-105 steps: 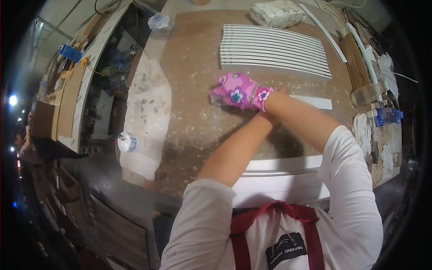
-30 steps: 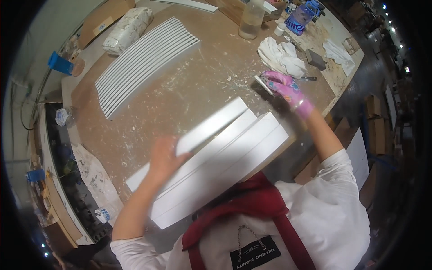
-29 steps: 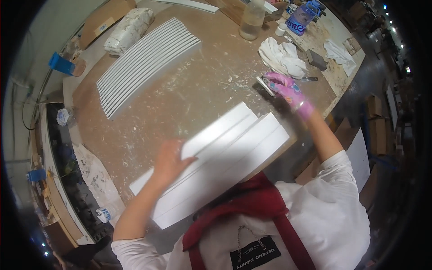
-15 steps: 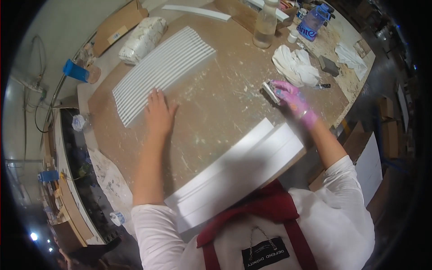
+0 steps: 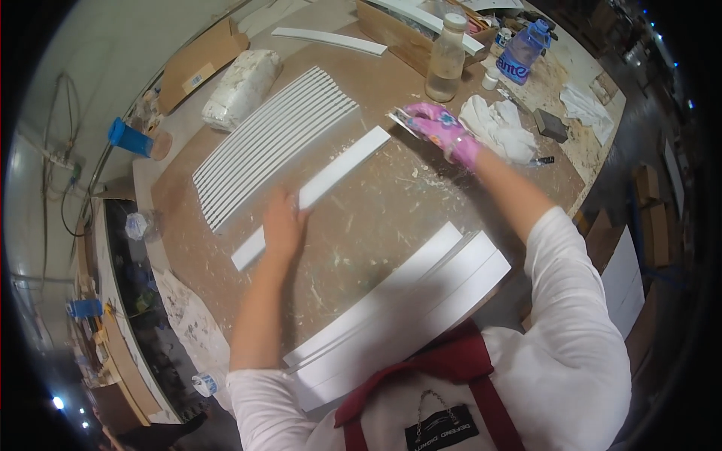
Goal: The person wipes down white wooden slats and a larger white furniture piece using a white cloth, handling the items one by one on a workbench.
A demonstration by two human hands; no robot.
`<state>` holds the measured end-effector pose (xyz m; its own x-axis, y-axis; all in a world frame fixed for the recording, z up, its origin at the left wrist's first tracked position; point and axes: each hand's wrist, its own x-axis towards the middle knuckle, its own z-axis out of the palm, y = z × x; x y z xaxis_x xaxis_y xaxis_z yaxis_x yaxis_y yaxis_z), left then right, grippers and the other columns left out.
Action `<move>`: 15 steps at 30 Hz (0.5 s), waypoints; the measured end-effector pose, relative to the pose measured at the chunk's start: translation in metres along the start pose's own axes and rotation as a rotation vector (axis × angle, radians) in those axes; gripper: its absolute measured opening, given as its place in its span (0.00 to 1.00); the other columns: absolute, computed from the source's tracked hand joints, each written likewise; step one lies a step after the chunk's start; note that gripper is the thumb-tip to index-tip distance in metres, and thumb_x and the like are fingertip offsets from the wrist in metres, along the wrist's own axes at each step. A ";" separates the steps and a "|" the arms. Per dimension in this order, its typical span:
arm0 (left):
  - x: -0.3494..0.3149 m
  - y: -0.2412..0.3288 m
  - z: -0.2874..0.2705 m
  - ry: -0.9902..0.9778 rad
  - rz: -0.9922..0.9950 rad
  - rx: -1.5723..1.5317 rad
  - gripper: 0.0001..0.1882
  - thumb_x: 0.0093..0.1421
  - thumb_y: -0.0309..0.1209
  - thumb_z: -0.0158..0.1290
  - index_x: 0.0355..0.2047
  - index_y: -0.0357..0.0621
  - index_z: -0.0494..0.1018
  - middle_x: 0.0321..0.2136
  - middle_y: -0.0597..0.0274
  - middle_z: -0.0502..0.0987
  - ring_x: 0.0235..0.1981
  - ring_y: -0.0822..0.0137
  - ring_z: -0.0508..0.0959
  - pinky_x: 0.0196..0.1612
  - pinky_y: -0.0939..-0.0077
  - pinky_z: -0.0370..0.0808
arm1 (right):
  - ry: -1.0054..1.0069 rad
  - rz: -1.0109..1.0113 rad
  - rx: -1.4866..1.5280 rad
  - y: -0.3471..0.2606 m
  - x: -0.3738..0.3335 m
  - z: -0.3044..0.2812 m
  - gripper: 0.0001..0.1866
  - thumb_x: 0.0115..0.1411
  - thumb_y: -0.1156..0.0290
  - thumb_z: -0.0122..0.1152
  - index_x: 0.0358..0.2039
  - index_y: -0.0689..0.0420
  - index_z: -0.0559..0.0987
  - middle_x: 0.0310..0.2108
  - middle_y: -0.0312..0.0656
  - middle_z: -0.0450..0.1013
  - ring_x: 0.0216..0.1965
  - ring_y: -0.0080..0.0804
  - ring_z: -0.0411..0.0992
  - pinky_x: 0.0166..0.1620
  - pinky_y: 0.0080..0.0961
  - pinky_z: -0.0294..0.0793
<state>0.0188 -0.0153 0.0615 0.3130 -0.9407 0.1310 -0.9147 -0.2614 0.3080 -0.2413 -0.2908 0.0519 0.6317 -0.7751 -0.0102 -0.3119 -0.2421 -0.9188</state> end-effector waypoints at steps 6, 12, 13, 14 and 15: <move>-0.031 0.015 0.012 0.093 0.050 -0.005 0.22 0.50 0.32 0.59 0.44 0.36 0.71 0.42 0.50 0.71 0.43 0.49 0.70 0.46 0.62 0.68 | 0.031 -0.153 -0.442 -0.002 -0.003 0.042 0.22 0.57 0.54 0.51 0.50 0.51 0.72 0.45 0.49 0.72 0.45 0.46 0.71 0.51 0.33 0.68; -0.037 0.008 0.014 0.099 0.033 0.013 0.22 0.49 0.34 0.59 0.43 0.36 0.72 0.42 0.50 0.72 0.43 0.49 0.71 0.45 0.62 0.69 | -0.216 -0.039 -0.489 -0.021 -0.072 0.004 0.20 0.58 0.58 0.50 0.49 0.53 0.72 0.43 0.48 0.72 0.44 0.44 0.71 0.50 0.33 0.68; -0.040 0.003 0.016 0.100 0.047 0.006 0.22 0.49 0.34 0.59 0.43 0.36 0.72 0.41 0.50 0.72 0.43 0.49 0.71 0.45 0.61 0.69 | -0.339 0.022 -0.490 -0.042 -0.077 -0.002 0.20 0.59 0.59 0.51 0.49 0.54 0.73 0.43 0.47 0.72 0.44 0.44 0.71 0.50 0.33 0.68; -0.042 -0.004 0.014 0.102 0.055 0.008 0.22 0.49 0.35 0.60 0.43 0.36 0.72 0.41 0.50 0.72 0.42 0.49 0.72 0.45 0.61 0.69 | -0.304 -0.024 -0.486 -0.065 -0.076 -0.004 0.19 0.58 0.60 0.51 0.48 0.54 0.73 0.43 0.48 0.72 0.45 0.44 0.70 0.51 0.33 0.67; -0.044 0.000 0.015 0.087 0.040 0.024 0.22 0.48 0.36 0.60 0.41 0.36 0.72 0.41 0.49 0.73 0.42 0.50 0.72 0.45 0.61 0.69 | -0.273 -0.072 -0.475 -0.089 -0.073 -0.003 0.19 0.58 0.61 0.52 0.48 0.55 0.73 0.43 0.48 0.72 0.45 0.44 0.70 0.51 0.34 0.67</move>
<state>0.0015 0.0228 0.0421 0.2963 -0.9284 0.2242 -0.9324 -0.2303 0.2786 -0.2615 -0.2147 0.1353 0.8047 -0.5827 -0.1140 -0.5070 -0.5745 -0.6426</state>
